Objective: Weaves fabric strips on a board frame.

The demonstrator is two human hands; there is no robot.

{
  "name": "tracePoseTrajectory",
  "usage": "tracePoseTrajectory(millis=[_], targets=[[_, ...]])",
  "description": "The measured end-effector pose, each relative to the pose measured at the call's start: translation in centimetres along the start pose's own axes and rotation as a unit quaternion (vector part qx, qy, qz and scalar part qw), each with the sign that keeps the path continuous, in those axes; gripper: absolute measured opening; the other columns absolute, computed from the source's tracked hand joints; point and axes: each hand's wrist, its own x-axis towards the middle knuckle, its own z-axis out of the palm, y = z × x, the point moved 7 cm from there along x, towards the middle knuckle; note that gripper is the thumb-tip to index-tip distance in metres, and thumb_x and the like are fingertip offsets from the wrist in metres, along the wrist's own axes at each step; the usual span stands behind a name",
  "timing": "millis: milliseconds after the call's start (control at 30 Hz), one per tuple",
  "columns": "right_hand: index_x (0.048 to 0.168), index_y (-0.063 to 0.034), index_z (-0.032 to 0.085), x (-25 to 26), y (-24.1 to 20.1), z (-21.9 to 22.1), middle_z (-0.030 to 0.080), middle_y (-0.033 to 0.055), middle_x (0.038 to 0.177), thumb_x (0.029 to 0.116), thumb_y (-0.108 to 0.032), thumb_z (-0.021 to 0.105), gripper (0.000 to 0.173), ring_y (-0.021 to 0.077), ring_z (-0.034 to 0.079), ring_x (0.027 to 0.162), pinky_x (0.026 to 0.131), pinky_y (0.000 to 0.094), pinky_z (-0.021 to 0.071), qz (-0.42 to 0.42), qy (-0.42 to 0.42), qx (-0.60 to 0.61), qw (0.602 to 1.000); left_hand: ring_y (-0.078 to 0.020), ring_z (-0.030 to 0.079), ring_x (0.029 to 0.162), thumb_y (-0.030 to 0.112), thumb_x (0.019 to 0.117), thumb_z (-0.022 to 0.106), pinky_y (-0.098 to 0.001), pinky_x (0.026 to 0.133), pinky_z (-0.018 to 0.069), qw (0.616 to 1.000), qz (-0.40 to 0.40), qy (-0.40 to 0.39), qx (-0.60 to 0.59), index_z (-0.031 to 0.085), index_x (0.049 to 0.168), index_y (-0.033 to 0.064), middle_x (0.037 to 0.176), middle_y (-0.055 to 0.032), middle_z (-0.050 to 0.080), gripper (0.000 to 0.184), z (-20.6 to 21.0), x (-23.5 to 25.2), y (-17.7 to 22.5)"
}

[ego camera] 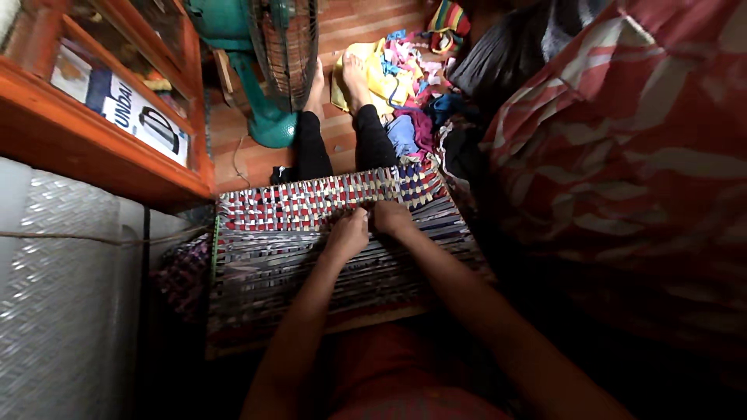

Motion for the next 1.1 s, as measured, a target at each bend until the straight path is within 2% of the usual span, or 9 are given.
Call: tracePoseTrajectory(millis=[167, 267, 367, 467, 600, 800, 933, 1033, 1100], targets=[[0.121, 0.0009, 0.066, 0.3, 1.0, 0.4, 0.068, 0.0275, 0.119, 0.0947, -0.017, 0.069, 0.032, 0.0472, 0.064, 0.115, 0.090, 0.0702, 0.0465, -0.001, 0.052, 0.067, 0.996, -0.0436, 0.066, 0.116, 0.015, 0.1117, 0.043, -0.0602, 0.100, 0.0508, 0.998, 0.033, 0.035, -0.027, 0.059, 0.138, 0.0015, 0.123, -0.0262, 0.068, 0.034, 0.1, 0.1, -0.3], [0.115, -0.0016, 0.070, 1.1, 2.5, 0.5, 0.070, 0.0251, 0.112, 0.0904, -0.016, 0.075, 0.029, 0.0456, 0.066, 0.108, 0.088, 0.0689, 0.0489, -0.024, 0.093, 0.183, 0.978, -0.0434, 0.067, 0.115, 0.014, 0.1102, 0.047, -0.0620, 0.099, 0.0510, 0.998, 0.029, 0.042, -0.025, 0.063, 0.132, 0.0011, 0.122, -0.0251, 0.069, 0.030, 0.2, 0.4, -0.4], [0.113, 0.0037, 0.068, 1.4, 3.9, 0.6, 0.068, 0.0264, 0.110, 0.0852, -0.008, 0.080, 0.032, 0.0426, 0.065, 0.105, 0.090, 0.0639, 0.0501, -0.030, 0.093, 0.288, 0.953, -0.0407, 0.066, 0.117, 0.013, 0.1087, 0.050, -0.0582, 0.102, 0.0500, 0.999, 0.019, 0.040, -0.008, 0.068, 0.125, -0.0012, 0.121, -0.0235, 0.070, 0.028, 0.6, 0.9, -0.3], [0.111, 0.0058, 0.066, 1.6, 4.5, 0.8, 0.067, 0.0250, 0.106, 0.0823, -0.002, 0.080, 0.032, 0.0371, 0.065, 0.097, 0.085, 0.0577, 0.0526, -0.035, 0.089, 0.360, 0.928, -0.0384, 0.064, 0.122, 0.011, 0.1080, 0.049, -0.0554, 0.106, 0.0485, 0.999, 0.012, 0.031, 0.012, 0.069, 0.123, -0.0022, 0.124, -0.0225, 0.069, 0.028, 1.0, 1.1, 0.0], [0.111, 0.0084, 0.063, 1.5, 4.8, 0.9, 0.065, 0.0254, 0.105, 0.0817, 0.003, 0.078, 0.034, 0.0355, 0.064, 0.096, 0.085, 0.0550, 0.0517, -0.035, 0.093, 0.400, 0.911, -0.0373, 0.061, 0.127, 0.006, 0.1061, 0.051, -0.0521, 0.110, 0.0463, 0.999, 0.030, 0.019, 0.036, 0.070, 0.119, -0.0044, 0.126, -0.0221, 0.069, 0.026, 1.2, 1.2, 0.6], [0.102, 0.0072, 0.061, 0.6, 5.1, 0.6, 0.064, 0.0211, 0.098, 0.0806, 0.009, 0.075, 0.025, 0.0289, 0.061, 0.090, 0.081, 0.0495, 0.0512, -0.037, 0.109, 0.464, 0.878, -0.0381, 0.062, 0.122, 0.003, 0.1032, 0.054, -0.0524, 0.106, 0.0496, 0.998, 0.035, 0.021, 0.043, 0.073, 0.115, -0.0035, 0.128, -0.0237, 0.064, 0.023, 1.8, 1.3, 0.5], [0.092, 0.0021, 0.053, 0.6, 4.9, 0.6, 0.068, 0.0133, 0.086, 0.0791, 0.018, 0.065, 0.024, 0.0201, 0.065, 0.078, 0.072, 0.0391, 0.0541, -0.062, 0.126, 0.495, 0.858, -0.0393, 0.062, 0.122, 0.004, 0.1033, 0.054, -0.0537, 0.103, 0.0511, 0.998, -0.006, 0.002, 0.056, 0.072, 0.111, -0.0047, 0.129, -0.0251, 0.063, 0.021, 1.9, 2.0, 0.9], [0.090, 0.0032, 0.055, 0.5, 4.8, 0.3, 0.067, 0.0156, 0.088, 0.0796, 0.017, 0.068, 0.022, 0.0236, 0.065, 0.081, 0.073, 0.0436, 0.0540, -0.092, 0.159, 0.469, 0.864, -0.0400, 0.061, 0.122, 0.006, 0.1029, 0.056, -0.0554, 0.100, 0.0519, 0.998, -0.054, 0.001, 0.039, 0.073, 0.106, -0.0033, 0.129, -0.0254, 0.062, 0.020, 1.5, 2.3, 1.4], [0.092, 0.0043, 0.060, 0.2, 4.8, 0.0, 0.069, 0.0182, 0.091, 0.0818, 0.011, 0.072, 0.017, 0.0285, 0.067, 0.085, 0.077, 0.0495, 0.0539, -0.110, 0.191, 0.422, 0.879, -0.0389, 0.059, 0.126, 0.008, 0.1018, 0.059, -0.0547, 0.102, 0.0514, 0.995, -0.096, 0.000, 0.020, 0.073, 0.108, -0.0023, 0.136, -0.0241, 0.059, 0.019, 1.5, 2.4, 1.6]])
